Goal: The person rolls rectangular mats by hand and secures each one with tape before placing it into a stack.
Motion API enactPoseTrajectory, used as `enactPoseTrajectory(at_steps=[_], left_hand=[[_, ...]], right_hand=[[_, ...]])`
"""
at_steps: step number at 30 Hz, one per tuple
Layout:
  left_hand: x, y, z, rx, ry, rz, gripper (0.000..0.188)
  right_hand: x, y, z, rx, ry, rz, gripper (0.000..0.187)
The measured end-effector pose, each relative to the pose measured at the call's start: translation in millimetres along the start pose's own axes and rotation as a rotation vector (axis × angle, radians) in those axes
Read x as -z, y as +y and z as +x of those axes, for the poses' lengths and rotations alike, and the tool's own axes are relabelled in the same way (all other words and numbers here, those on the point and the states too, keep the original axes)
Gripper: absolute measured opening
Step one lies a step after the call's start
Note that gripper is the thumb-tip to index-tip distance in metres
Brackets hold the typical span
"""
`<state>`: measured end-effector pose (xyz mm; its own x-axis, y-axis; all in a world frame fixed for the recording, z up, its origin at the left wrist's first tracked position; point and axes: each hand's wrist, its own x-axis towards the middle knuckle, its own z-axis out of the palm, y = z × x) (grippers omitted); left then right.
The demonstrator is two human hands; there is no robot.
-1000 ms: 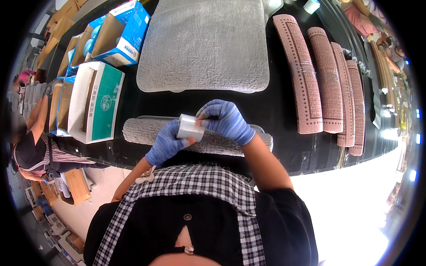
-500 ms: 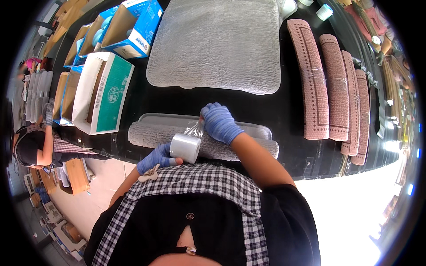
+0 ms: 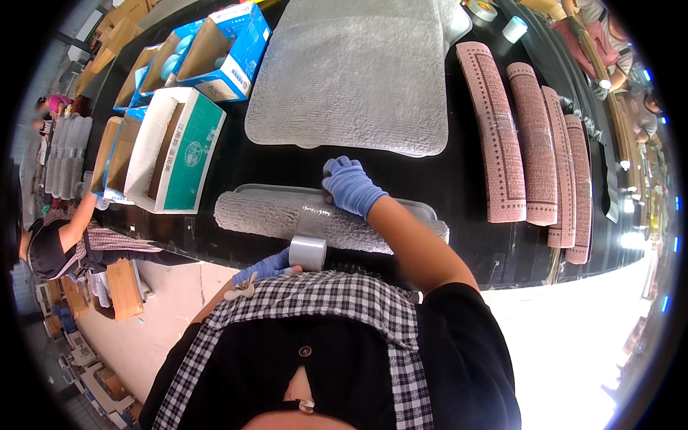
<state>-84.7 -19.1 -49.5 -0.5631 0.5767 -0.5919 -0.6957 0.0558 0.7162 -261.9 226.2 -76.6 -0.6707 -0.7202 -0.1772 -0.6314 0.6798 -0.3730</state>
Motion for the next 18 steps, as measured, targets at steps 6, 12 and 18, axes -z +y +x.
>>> enactPoseTrajectory(at_steps=[6, 12, 18], left_hand=[[8.4, -6.1, 0.2, 0.017, 0.027, 0.366, 0.067], [-9.7, 93.7, 4.7, -0.166, 0.559, 1.324, 0.06], [12.8, 99.7, 85.1, -0.384, 0.454, 1.666, 0.054]], right_hand=[[-15.2, 5.7, 3.7, -0.075, 0.1, 0.003, 0.017], [-0.4, 0.7, 0.6, -0.116, 0.048, -0.041, 0.02], [21.8, 2.4, -7.6, -0.22, 0.012, 0.021, 0.041]])
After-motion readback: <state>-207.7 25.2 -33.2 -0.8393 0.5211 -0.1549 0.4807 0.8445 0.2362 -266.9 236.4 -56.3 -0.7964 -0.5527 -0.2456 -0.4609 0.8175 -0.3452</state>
